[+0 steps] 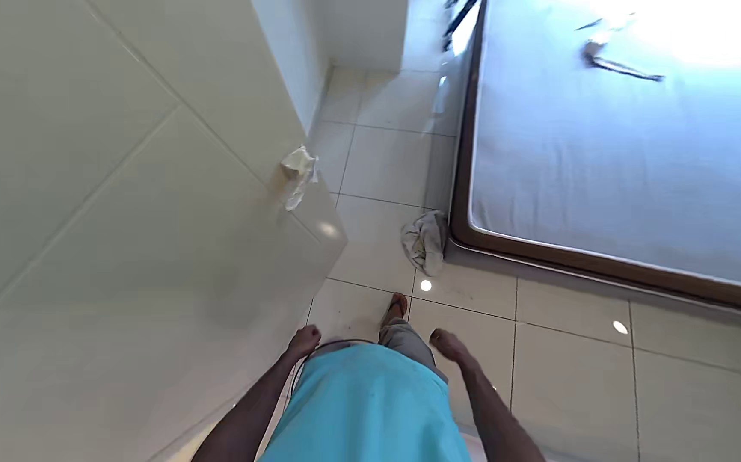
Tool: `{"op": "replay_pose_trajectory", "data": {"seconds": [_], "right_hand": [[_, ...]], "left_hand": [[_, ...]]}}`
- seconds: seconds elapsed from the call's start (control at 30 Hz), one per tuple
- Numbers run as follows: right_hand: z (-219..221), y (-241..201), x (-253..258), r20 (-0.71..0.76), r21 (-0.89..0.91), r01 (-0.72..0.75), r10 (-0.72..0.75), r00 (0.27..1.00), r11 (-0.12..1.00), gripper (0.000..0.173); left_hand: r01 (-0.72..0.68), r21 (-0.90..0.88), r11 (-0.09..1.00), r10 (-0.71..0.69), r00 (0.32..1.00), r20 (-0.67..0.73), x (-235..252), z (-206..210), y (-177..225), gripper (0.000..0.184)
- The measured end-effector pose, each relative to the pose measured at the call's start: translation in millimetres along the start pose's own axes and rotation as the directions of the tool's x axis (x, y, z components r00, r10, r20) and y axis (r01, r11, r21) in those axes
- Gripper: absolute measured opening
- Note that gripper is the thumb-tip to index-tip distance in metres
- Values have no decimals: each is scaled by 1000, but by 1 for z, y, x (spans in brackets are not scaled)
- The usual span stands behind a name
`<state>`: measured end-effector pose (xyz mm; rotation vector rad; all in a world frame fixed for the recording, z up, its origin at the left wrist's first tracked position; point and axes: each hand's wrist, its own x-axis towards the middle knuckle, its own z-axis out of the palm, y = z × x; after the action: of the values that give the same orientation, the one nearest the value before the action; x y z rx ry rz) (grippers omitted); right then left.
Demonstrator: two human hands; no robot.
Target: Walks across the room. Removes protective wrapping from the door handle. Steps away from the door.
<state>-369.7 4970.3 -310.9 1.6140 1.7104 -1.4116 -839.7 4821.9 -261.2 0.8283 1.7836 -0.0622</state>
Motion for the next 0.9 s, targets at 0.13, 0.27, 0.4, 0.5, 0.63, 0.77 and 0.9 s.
{"op": "replay_pose_trajectory", "data": {"seconds": [0.13, 0.27, 0.4, 0.5, 0.63, 0.77, 0.9], "right_hand": [[-144, -14, 46, -168, 137, -31, 55, 984, 990, 36], [-240, -63, 92, -335, 117, -27, 65, 940, 993, 34], [-270, -132, 141, -216, 243, 72, -19, 976, 967, 34], [-285, -194, 168, 2, 164, 117, -119, 993, 980, 36], [-327, -285, 177, 183, 56, 369, -373, 910, 928, 34], [-381, -398, 158, 300, 90, 531, -531, 792, 843, 26], [-395, -490, 160, 482, 132, 636, -609, 629, 760, 21]], "left_hand": [[-71, 76, 995, 78, 993, -91, 10, -23, 116, 37], [-127, -132, 983, 103, 979, -175, 34, -48, 171, 34], [-59, -266, 962, 13, 985, -170, 73, -63, 184, 33], [50, -314, 948, -90, 990, -113, 98, -71, 180, 35], [127, -410, 903, -180, 979, -93, 109, -81, 172, 35], [105, -468, 878, -191, 972, -140, 93, -133, 214, 36], [-72, -715, 696, -239, 915, -325, 80, -162, 258, 32]]}}
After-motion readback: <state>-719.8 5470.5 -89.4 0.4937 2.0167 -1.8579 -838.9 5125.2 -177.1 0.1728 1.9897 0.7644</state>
